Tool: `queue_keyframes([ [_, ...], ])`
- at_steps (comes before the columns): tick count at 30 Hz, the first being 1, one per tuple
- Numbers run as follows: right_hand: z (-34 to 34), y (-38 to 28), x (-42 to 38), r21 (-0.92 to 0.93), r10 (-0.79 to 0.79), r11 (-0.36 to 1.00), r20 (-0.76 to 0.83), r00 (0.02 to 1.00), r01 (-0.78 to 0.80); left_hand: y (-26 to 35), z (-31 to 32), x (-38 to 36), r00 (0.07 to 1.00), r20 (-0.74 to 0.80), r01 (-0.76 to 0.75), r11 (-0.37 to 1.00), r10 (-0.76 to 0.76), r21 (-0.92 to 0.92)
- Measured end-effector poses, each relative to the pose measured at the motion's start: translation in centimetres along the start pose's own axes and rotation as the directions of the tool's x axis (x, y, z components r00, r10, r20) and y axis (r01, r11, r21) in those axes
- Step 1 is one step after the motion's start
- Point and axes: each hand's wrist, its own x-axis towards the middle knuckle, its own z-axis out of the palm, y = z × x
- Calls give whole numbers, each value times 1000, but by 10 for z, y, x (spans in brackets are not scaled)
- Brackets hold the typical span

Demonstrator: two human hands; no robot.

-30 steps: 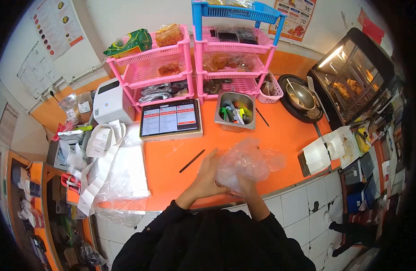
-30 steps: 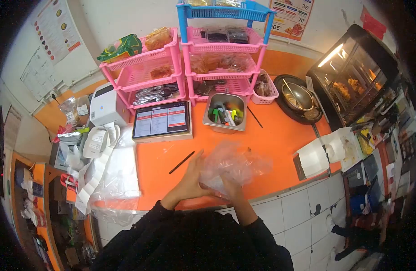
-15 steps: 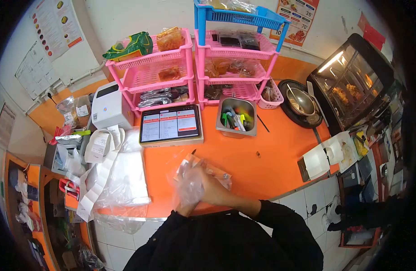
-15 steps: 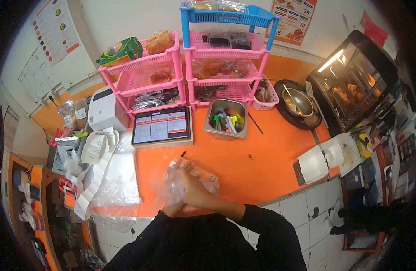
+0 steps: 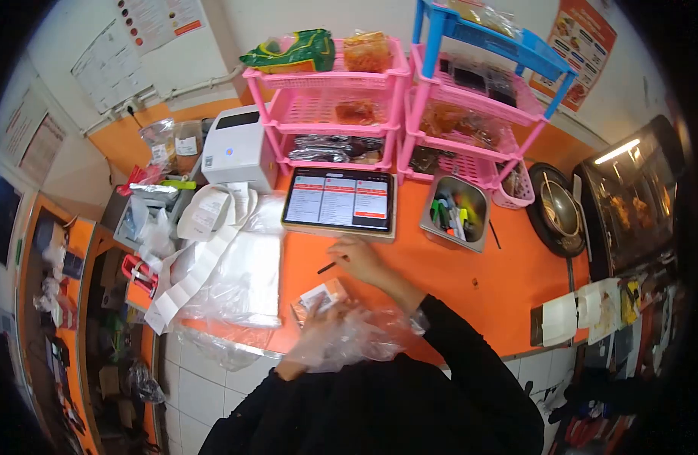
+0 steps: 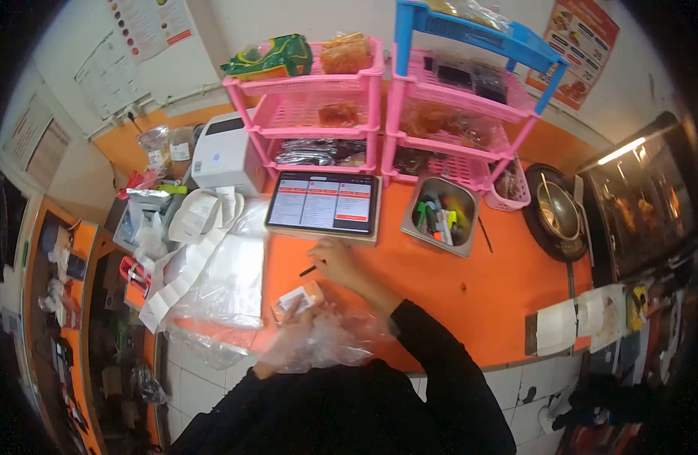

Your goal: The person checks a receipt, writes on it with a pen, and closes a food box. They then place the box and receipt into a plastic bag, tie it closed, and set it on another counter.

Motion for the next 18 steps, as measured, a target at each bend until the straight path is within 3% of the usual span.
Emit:
queue_keyframes([
  [2, 17, 1, 9, -110, -21, 993, 119, 993, 34, -5, 29, -2, 987, -160, -42, 975, 7, -220],
  [3, 21, 2, 13, -191, 11, 981, 191, 982, 27, 9, 8, 0, 970, -241, -56, 966, -7, -252],
  [7, 21, -1, 25, -377, 120, 926, 334, 935, 16, 1, 28, 4, 955, -287, 13, 980, -72, -201],
  [9, 21, -3, 30, -395, 189, 917, 323, 927, -49, 5, 27, 4, 960, -251, 96, 987, -127, -131],
  [10, 19, -4, 32, -405, 225, 911, 318, 921, -82, 10, 23, 3, 930, -320, 138, 979, -181, -151],
  [12, 11, -5, 35, -257, 191, 960, 334, 923, -106, 19, 16, 0, 848, -447, 217, 956, -285, -196],
  [13, 9, -5, 35, -180, 176, 976, 338, 925, -120, 23, 20, -3, 829, -440, 302, 938, -346, -169],
  [15, 15, 0, 31, -190, 79, 982, 320, 944, -18, 29, 28, -12, 778, -432, 459, 882, -456, -105],
  [18, 23, 8, 27, -217, -11, 971, 363, 932, 96, 29, 22, -9, 806, -339, 421, 873, -484, -245],
])
